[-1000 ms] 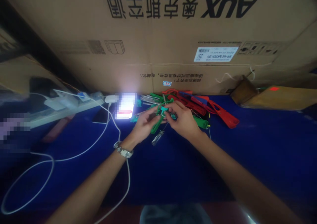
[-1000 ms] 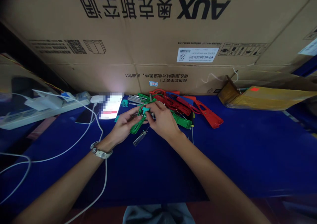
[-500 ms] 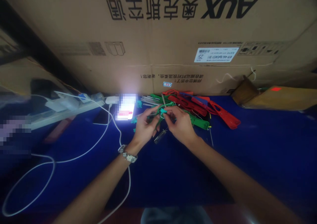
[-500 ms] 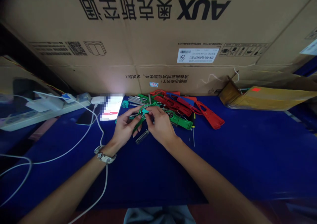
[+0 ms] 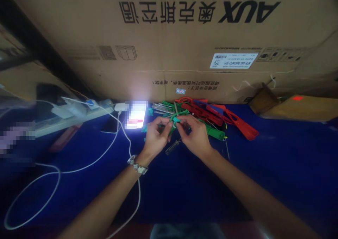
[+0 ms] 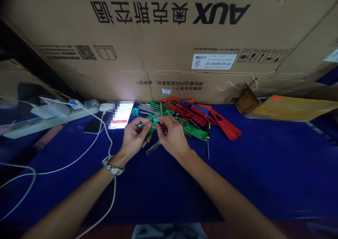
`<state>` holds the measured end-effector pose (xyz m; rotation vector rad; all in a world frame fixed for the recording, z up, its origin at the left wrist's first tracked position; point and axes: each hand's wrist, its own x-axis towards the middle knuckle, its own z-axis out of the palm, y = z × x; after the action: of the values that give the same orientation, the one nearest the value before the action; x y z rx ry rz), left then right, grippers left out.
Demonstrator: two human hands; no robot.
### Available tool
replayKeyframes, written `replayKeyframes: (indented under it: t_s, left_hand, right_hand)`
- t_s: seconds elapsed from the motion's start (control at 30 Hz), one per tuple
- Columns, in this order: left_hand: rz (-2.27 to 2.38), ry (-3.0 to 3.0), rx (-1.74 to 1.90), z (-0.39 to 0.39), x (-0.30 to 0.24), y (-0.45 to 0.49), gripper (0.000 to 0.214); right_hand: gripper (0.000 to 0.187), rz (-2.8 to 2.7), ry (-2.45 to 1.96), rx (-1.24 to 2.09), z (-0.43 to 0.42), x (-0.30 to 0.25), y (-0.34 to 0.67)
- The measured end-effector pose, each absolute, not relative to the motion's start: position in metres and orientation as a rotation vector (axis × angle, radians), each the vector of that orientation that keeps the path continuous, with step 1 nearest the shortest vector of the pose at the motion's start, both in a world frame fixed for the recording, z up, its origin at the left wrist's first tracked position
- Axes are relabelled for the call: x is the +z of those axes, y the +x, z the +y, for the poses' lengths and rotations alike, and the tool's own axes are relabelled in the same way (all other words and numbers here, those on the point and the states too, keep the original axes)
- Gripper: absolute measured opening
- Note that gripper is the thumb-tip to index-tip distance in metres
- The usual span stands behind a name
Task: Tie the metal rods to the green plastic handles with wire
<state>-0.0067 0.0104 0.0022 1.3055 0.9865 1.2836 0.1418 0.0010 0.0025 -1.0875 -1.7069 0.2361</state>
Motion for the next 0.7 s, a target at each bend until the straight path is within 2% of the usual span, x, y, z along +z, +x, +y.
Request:
replayKeyframes:
  t_s: [0.33, 0.7]
  left_hand:
    - [0.866, 1.142, 1.340, 0.0054, -0.0006, -0.0061, 0.014]
    - [0.915, 1.013, 1.416, 0.0068, -0.0014, 0.0009, 0.017]
  right_hand:
    - [0.018, -1.765, -1.075, 0.191, -0.0007, 0.0030, 0.1405]
    - [0.025, -1.863, -1.176, 0.075, -0.0020, 0.0035, 0.1319]
